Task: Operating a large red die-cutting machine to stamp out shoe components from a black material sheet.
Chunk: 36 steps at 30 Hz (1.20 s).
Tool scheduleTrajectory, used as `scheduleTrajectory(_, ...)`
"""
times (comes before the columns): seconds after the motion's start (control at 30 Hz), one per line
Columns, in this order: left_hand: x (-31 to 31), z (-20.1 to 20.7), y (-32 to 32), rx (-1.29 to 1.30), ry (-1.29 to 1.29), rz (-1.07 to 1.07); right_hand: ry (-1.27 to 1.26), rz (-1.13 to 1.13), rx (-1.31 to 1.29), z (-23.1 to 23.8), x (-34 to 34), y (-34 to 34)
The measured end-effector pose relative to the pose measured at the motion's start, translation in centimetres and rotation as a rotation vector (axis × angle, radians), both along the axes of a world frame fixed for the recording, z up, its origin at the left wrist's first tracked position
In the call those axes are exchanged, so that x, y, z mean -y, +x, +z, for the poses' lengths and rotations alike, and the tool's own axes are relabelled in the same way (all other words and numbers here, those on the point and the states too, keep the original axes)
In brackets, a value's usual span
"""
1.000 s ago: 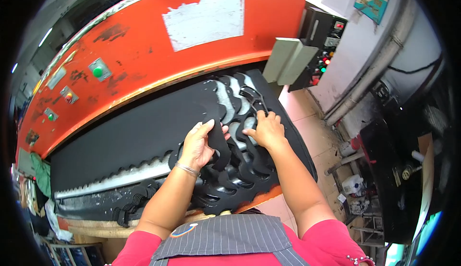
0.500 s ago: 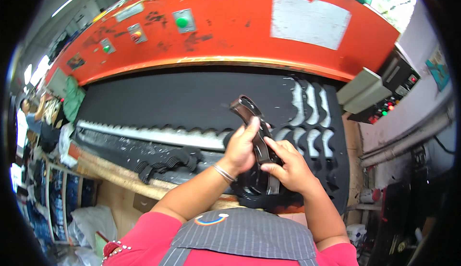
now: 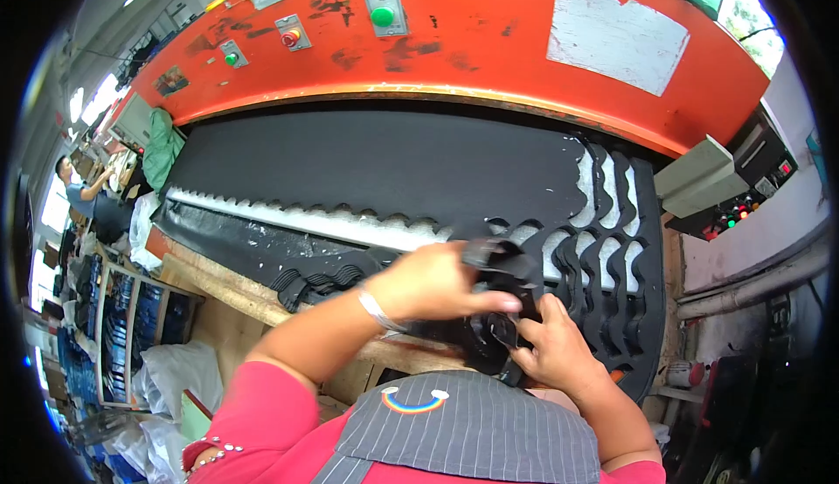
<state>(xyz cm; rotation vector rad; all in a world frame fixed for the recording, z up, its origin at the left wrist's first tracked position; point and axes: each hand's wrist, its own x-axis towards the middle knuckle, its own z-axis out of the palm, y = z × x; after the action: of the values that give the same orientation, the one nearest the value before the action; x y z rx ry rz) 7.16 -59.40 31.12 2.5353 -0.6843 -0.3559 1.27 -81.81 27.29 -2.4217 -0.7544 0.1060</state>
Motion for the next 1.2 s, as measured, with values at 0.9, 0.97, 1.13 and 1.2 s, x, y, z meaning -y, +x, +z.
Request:
scheduleTrajectory(0.9,7.0,-10.1,11.6,0.309,-0.192,0.061,0.262,-0.486,-0.141,-4.6,4.8,20.7)
scheduleTrajectory(0.97,9.0,-11.0,12.5,0.38,-0.108,0.088,0.38,-0.395,-0.102,-7.0,7.4,19.4)
scheduleTrajectory(1.13,10.7,-11.9,12.8,0.375,-0.114,0.091,0.289,-0.403,0.1,-9.9,8.3,18.0)
scheduleTrajectory(1.2,10.4,-11.4,12.8,0.345,-0.11,0.101,0.299,-0.423,0.083,-9.5,7.8,18.1)
